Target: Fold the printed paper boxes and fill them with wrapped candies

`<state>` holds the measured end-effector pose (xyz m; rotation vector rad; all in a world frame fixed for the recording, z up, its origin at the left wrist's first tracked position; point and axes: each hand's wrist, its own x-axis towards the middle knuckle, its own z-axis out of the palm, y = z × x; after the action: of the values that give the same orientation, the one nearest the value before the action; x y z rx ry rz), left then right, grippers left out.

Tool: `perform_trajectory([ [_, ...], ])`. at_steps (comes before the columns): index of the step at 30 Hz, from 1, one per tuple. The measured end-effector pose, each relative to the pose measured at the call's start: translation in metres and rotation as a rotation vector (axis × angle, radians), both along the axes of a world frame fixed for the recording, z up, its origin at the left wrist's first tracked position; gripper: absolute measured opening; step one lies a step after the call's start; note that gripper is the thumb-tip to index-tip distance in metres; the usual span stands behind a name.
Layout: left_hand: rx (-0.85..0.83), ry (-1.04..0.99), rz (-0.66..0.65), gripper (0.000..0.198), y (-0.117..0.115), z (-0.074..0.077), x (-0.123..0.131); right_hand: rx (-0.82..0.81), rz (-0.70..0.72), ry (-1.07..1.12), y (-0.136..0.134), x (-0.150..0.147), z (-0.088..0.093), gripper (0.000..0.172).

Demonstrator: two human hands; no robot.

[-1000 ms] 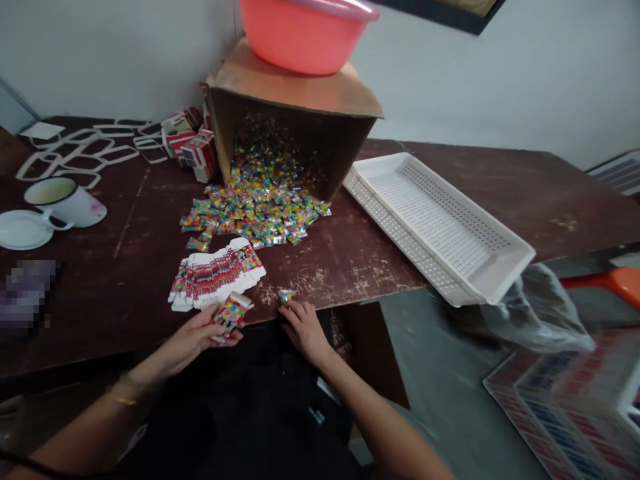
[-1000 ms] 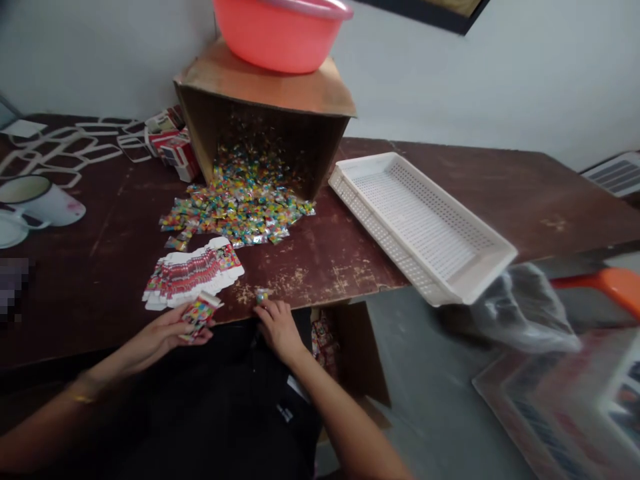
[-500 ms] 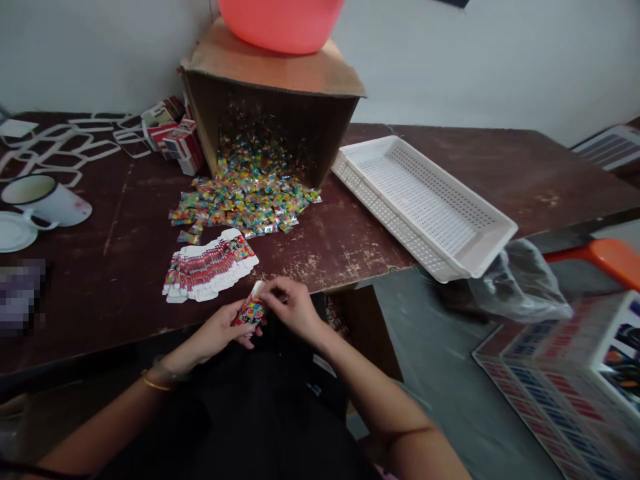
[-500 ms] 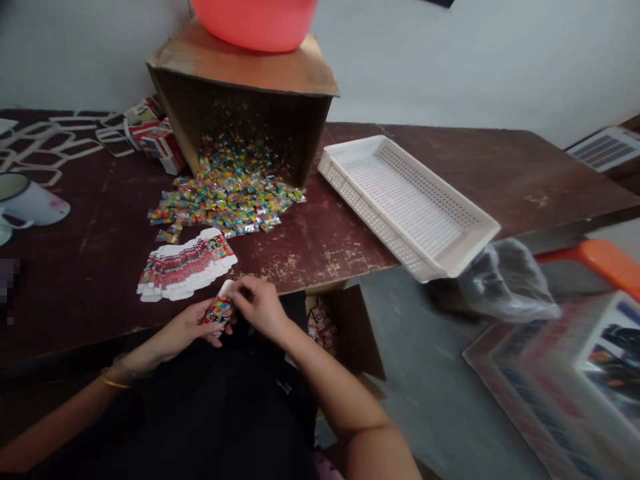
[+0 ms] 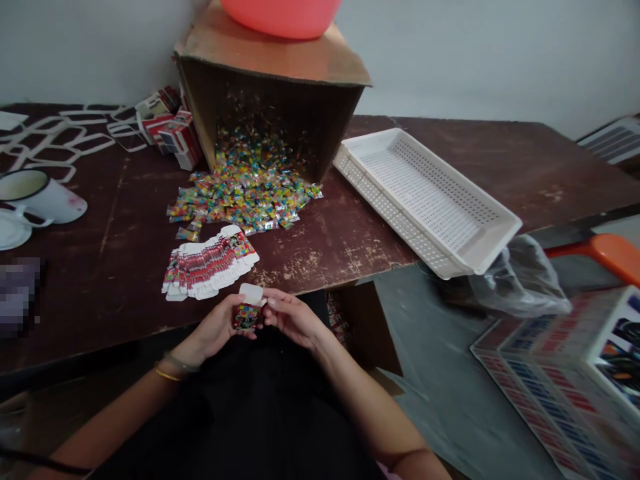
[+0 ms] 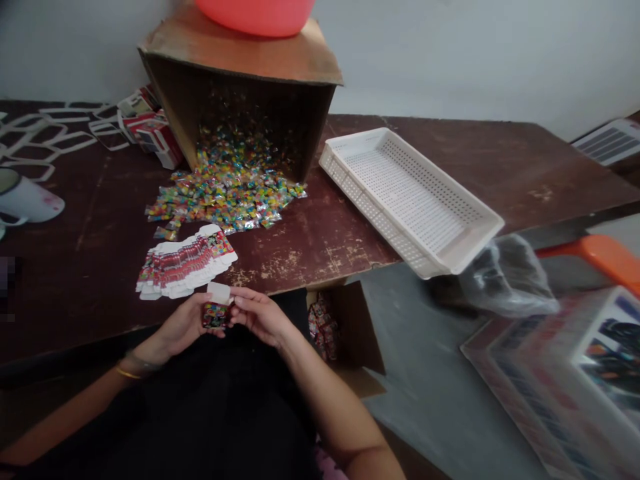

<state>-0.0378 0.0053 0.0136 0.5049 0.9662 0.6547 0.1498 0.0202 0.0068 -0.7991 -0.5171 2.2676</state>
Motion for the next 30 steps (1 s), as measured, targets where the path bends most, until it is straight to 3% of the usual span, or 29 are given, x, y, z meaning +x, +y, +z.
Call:
perform_trajectory([
  [3,0.033,0.008,-0.046,0.039,-0.001,0.002,-0.003,0.036,0.038,-0.080,0.003,-0.001,0.000,0.032],
  [5,0.125,0.118,-0.100,0.037,0.000,0.003,-0.004,0.151,0.109,-0.205,0.005,-0.003,-0.002,0.026],
  [8,0.210,0.295,-0.125,0.036,0.003,0.001,-0.004,0.593,0.149,-0.475,0.010,-0.005,0.000,0.016],
  [10,0.178,0.308,-0.084,0.030,0.007,-0.002,-0.004,0.925,0.124,-0.608,0.013,-0.005,0.006,0.022],
  [12,0.143,0.265,-0.035,0.029,0.009,-0.005,-0.003,1.068,0.086,-0.645,0.016,-0.003,0.012,0.027],
  [18,0.214,0.070,-0.074,0.033,0.004,-0.005,-0.007,0.931,-0.012,-0.652,0.024,0.000,0.014,0.022],
  [23,0.102,-0.002,-0.066,0.044,-0.008,-0.007,0.001,1.069,-0.062,-0.758,0.006,-0.002,0.006,0.029],
  [27,0.131,-0.026,-0.182,0.048,-0.007,-0.002,0.016,0.947,-0.110,-0.881,-0.005,0.052,0.018,0.024],
  [30,0.324,0.203,-0.157,0.039,0.005,0.001,0.008,0.886,-0.059,-1.110,0.000,0.112,0.033,0.024],
])
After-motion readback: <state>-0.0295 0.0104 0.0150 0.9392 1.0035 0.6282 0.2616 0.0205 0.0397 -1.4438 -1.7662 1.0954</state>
